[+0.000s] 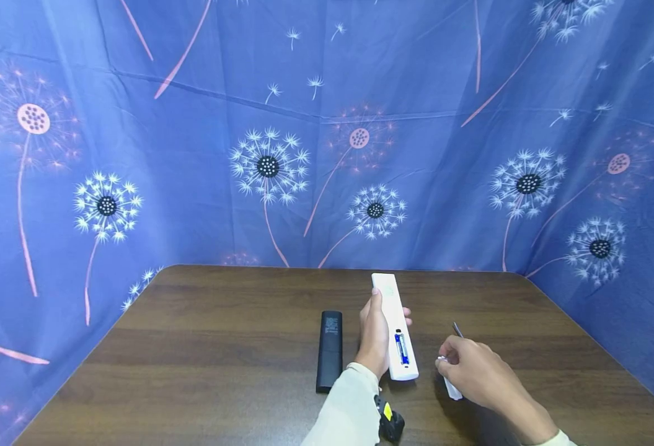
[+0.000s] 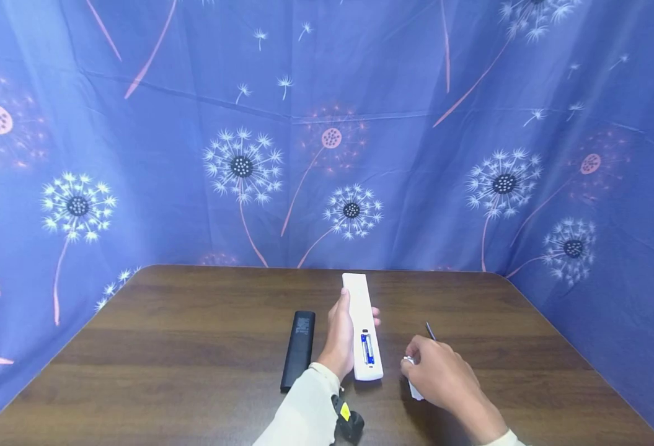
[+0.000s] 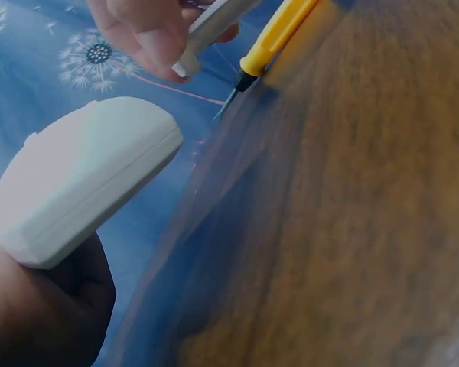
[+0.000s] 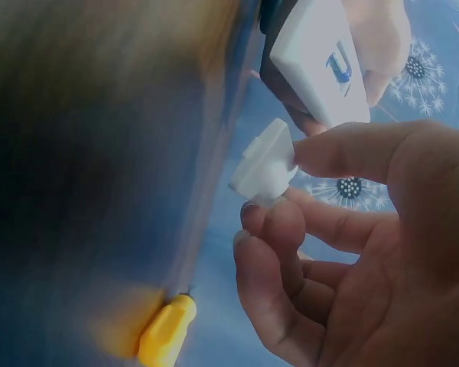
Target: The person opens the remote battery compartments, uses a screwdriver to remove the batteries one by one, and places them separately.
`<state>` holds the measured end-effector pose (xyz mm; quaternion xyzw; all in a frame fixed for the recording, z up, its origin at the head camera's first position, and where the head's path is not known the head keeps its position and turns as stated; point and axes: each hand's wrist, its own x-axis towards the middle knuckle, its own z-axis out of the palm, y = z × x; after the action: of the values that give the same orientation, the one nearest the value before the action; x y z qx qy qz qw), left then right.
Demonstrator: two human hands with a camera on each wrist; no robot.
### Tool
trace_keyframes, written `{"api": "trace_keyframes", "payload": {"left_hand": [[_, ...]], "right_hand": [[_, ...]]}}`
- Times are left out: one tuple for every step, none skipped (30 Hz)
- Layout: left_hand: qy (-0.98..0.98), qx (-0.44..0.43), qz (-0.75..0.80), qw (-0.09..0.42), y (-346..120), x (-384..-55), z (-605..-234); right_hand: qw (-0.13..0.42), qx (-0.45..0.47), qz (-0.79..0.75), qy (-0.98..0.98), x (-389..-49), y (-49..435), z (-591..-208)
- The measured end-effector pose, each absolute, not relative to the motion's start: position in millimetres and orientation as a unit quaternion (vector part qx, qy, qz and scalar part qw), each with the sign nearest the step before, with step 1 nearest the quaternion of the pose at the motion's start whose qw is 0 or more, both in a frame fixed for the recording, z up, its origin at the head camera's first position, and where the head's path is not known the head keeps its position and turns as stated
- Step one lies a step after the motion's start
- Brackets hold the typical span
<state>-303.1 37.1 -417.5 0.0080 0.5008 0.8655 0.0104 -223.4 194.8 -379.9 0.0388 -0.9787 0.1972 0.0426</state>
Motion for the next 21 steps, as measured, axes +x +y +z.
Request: {"api": "trace_keyframes", "payload": {"left_hand": [[0.502,0.005,0.864,0.012,37,-303,-417],[0.503,0.000,0.864,0.014,38,-302,-416],[0.505,-0.002,0.863,0.015,38,-302,-416],[0.505,-0.003,0.863,0.016,38,-302,-416],[0.506,-0.004,0.862,0.017,38,-301,-416],[0.502,-0.006,0.865,0.018,38,-301,-415],[0.497,-0.006,0.868,0.019,38,-301,-415],[0.493,-0.005,0.870,0.020,39,-302,-416],[0.489,-0.004,0.872,0.020,39,-302,-416],[0.485,-0.004,0.874,0.020,39,-303,-416],[0.482,-0.003,0.876,0.020,39,-303,-416],[0.480,-0.002,0.877,0.021,39,-303,-416],[0.482,0.002,0.876,0.020,39,-303,-417],[0.482,0.005,0.876,0.021,39,-304,-417],[0.483,0.007,0.875,0.022,39,-303,-417],[0.485,0.010,0.874,0.023,39,-303,-417],[0.485,0.012,0.874,0.022,39,-303,-417],[0.484,0.013,0.874,0.022,39,-303,-417],[0.484,0.016,0.875,0.022,39,-303,-417],[0.485,0.017,0.874,0.023,39,-303,-417],[0.486,0.019,0.874,0.023,39,-304,-417]], "right_hand": [[0.041,0.039,0.197,-0.979,-223,196,-380],[0.037,0.039,0.200,-0.978,-222,197,-380],[0.035,0.039,0.202,-0.978,-222,197,-379],[0.033,0.040,0.203,-0.978,-221,198,-379],[0.033,0.040,0.203,-0.978,-221,199,-379],[0.033,0.040,0.203,-0.978,-220,200,-379],[0.033,0.038,0.202,-0.978,-220,201,-379],[0.031,0.037,0.203,-0.978,-220,202,-379],[0.029,0.035,0.203,-0.978,-220,203,-379],[0.026,0.034,0.202,-0.979,-220,203,-380],[0.024,0.033,0.201,-0.979,-220,204,-380],[0.020,0.034,0.203,-0.978,-220,205,-380],[0.017,0.033,0.202,-0.979,-220,206,-380],[0.016,0.033,0.199,-0.979,-220,208,-380],[0.014,0.033,0.197,-0.980,-220,209,-380],[0.012,0.033,0.194,-0.980,-220,211,-380],[0.012,0.032,0.189,-0.981,-219,213,-380],[0.009,0.030,0.187,-0.982,-219,215,-380],[0.009,0.027,0.181,-0.983,-218,217,-379],[0.008,0.025,0.177,-0.984,-218,219,-379],[0.006,0.023,0.174,-0.984,-217,221,-379]]}}
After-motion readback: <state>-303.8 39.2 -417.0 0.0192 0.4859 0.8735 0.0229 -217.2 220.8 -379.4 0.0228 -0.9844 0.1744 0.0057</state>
